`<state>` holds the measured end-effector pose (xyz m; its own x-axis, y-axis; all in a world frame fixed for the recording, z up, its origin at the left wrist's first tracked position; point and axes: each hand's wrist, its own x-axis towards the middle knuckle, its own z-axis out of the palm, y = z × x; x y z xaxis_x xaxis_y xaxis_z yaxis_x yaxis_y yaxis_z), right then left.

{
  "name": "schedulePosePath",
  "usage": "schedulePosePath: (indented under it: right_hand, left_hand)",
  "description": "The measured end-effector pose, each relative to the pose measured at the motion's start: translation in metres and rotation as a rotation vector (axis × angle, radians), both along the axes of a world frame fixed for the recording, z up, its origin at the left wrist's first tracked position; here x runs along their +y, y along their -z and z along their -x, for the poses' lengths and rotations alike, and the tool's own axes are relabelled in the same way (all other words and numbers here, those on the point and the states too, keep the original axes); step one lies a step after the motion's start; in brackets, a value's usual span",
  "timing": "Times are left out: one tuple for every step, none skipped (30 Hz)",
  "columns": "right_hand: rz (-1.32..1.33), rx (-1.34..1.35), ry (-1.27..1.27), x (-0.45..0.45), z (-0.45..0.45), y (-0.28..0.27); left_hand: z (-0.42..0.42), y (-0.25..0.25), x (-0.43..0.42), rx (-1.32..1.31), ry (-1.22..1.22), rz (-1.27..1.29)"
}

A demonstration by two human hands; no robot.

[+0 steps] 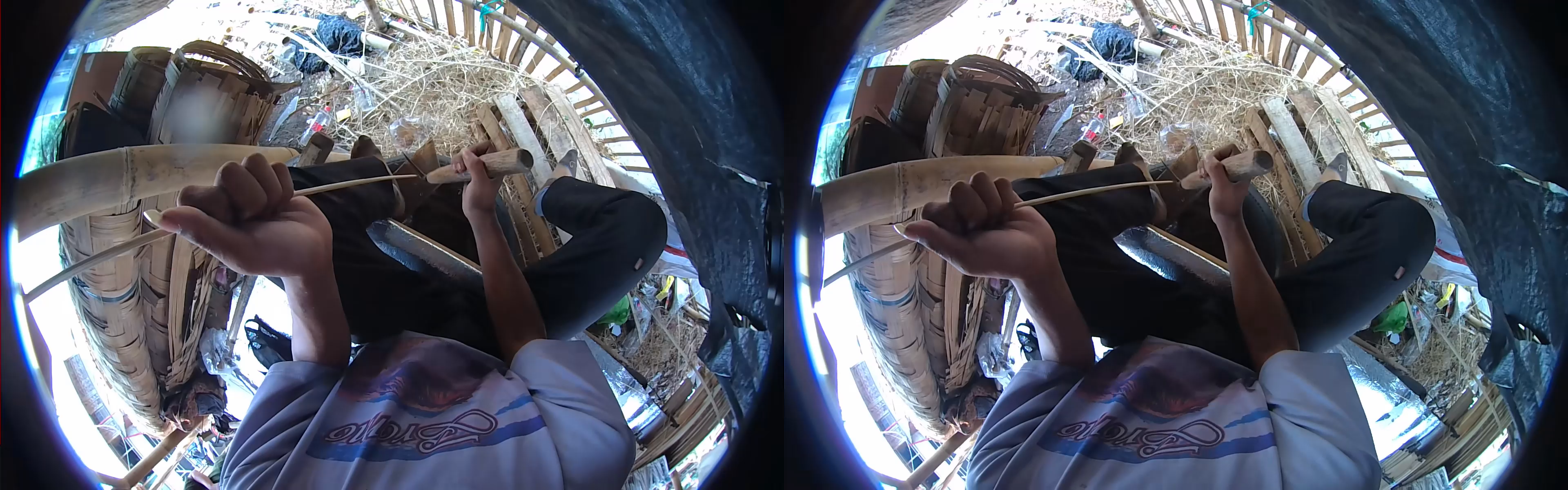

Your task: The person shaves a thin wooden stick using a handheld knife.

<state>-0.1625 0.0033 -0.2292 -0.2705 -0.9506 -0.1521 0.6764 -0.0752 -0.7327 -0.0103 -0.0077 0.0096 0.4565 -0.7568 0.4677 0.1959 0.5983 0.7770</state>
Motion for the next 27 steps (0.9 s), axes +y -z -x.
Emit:
schedulePosePath:
  right_hand:
    - [-0.009, 0.001, -0.002, 0.006, -0.005, 0.011]
    - [-0.013, 0.134, -0.008, 0.009, -0.011, 0.029]
    - [-0.01, 0.27, -0.013, 0.007, -0.013, 0.033]
    - [-0.067, 0.396, -0.069, 0.013, -0.012, 0.035]
    - [-0.06, 0.398, -0.066, 0.011, -0.012, 0.04]
    - [-0.113, 0.374, -0.032, 0.01, -0.013, 0.039]
    - [-0.169, 0.346, 0.0, 0.009, -0.016, 0.039]
    - [-0.219, 0.328, 0.005, 0.009, -0.013, 0.04]
    - [-0.23, 0.324, -0.003, 0.01, -0.012, 0.025]
    - [-0.187, 0.228, 0.053, 0.008, -0.009, 0.011]
    - [-0.135, 0.135, 0.11, 0.004, -0.008, 0.005]
    - [-0.14, 0.135, 0.106, 0.006, -0.01, 0.008]
    - [-0.131, 0.173, 0.089, 0.009, -0.013, 0.013]
    - [-0.115, 0.213, 0.075, 0.011, -0.016, 0.019]
    - [-0.096, 0.255, 0.064, 0.012, -0.017, 0.029]
    - [-0.009, 0.419, 0.14, 0.011, -0.022, 0.044]
    - [0.0, 0.422, 0.142, 0.011, -0.018, 0.059]
    - [-0.099, 0.379, 0.11, 0.01, -0.015, 0.057]
    - [-0.206, 0.331, 0.073, 0.01, -0.014, 0.049]
    - [-0.198, 0.256, 0.103, 0.009, -0.012, 0.043]
    - [-0.207, 0.25, 0.101, 0.009, -0.011, 0.029]
    - [-0.119, 0.115, 0.091, 0.008, -0.008, 0.014]
    - [-0.03, -0.016, 0.081, 0.007, -0.004, 0.001]
    - [-0.013, -0.048, 0.072, 0.006, -0.005, -0.009]
    - [-0.017, -0.045, 0.07, 0.009, -0.01, 0.002]
    - [-0.01, 0.122, 0.063, 0.012, -0.017, 0.021]
    - [0.002, 0.291, 0.06, 0.013, -0.021, 0.042]
  left_hand:
    - [-0.002, 0.0, 0.0, -0.036, -0.019, -0.006]
    - [-0.002, 0.0, -0.001, -0.068, -0.034, -0.002]
    - [-0.001, 0.0, -0.003, -0.059, -0.031, 0.006]
    - [-0.001, 0.001, -0.003, -0.032, -0.018, 0.016]
    - [-0.002, 0.001, -0.004, -0.01, -0.005, 0.024]
    - [-0.001, 0.001, -0.004, -0.014, -0.006, 0.029]
    - [-0.001, 0.0, -0.003, -0.043, -0.007, 0.026]
    - [-0.001, 0.0, -0.002, -0.071, -0.01, 0.016]
    - [-0.003, 0.001, 0.0, -0.077, -0.015, 0.004]
    - [-0.003, 0.0, -0.001, -0.071, -0.076, -0.016]
    - [-0.002, 0.0, -0.003, -0.062, -0.138, -0.027]
    - [-0.003, 0.0, -0.003, -0.062, -0.142, -0.032]
    - [-0.004, 0.0, -0.003, -0.07, -0.189, -0.053]
    - [-0.004, -0.001, -0.004, -0.075, -0.234, -0.067]
    - [-0.003, 0.0, -0.004, -0.069, -0.231, -0.065]
    - [-0.004, 0.0, -0.005, -0.077, -0.221, -0.064]
    - [-0.004, 0.0, -0.006, -0.087, -0.213, -0.059]
    - [-0.003, 0.0, -0.007, -0.089, -0.216, -0.052]
    - [-0.001, 0.0, -0.006, -0.097, -0.222, -0.054]
    - [-0.001, 0.0, -0.005, -0.108, -0.225, -0.064]
    - [-0.002, 0.0, -0.004, -0.115, -0.225, -0.073]
    - [-0.002, -0.001, -0.004, -0.101, -0.233, -0.071]
    - [-0.002, -0.001, -0.004, -0.084, -0.242, -0.07]
    - [-0.001, 0.0, -0.004, -0.081, -0.244, -0.076]
    - [-0.001, 0.0, -0.003, -0.11, -0.26, -0.088]
    - [-0.001, -0.001, -0.004, -0.14, -0.273, -0.092]
    - [0.0, -0.001, -0.004, -0.135, -0.268, -0.084]
